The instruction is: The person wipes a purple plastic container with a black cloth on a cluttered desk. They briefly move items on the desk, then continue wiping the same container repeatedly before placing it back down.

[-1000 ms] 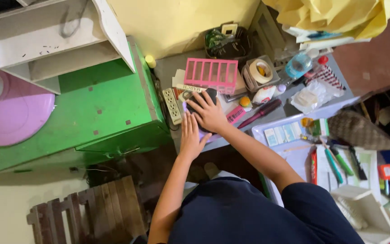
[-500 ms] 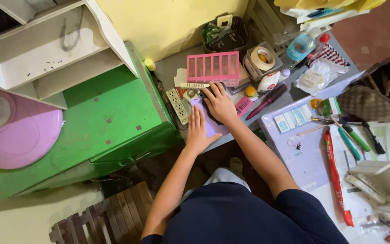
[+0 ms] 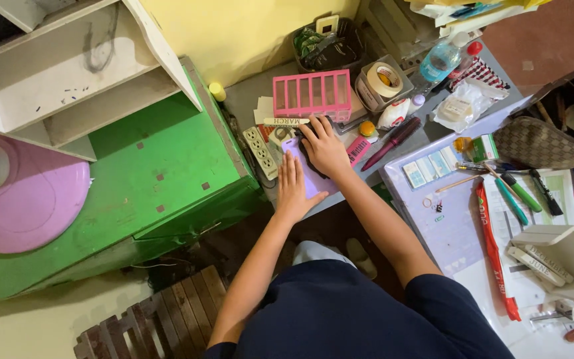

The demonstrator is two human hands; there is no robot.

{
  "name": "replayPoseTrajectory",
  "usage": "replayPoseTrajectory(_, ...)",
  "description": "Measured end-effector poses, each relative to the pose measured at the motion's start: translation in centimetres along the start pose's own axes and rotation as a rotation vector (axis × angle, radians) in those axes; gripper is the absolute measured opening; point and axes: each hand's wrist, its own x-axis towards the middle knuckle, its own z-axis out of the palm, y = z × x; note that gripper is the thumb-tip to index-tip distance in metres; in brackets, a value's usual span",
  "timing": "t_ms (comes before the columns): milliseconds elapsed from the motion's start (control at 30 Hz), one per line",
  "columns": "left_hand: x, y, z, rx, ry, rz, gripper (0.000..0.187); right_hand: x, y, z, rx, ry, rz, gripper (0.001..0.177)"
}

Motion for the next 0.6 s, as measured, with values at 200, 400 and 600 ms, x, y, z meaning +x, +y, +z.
replayPoseTrajectory(200,0.1,0.4,-0.7,-0.022,-0.038,-0.015,0.126,0.3,-0.3,-0.5,-0.051,0.005,0.002,0.034)
replayPoseTrajectory(400,0.2,0.2,-0.4,-0.015,-0.003,0.008,0.125,0.3,0.0,0.1,-0.047,0.020,0.007,0.034)
replayPoseTrajectory(600,0.0,0.3,-0.5,-0.004,0.018,-0.001,0.124,0.3,-0.4,0.3,-0.049,0.038,0.005,0.034)
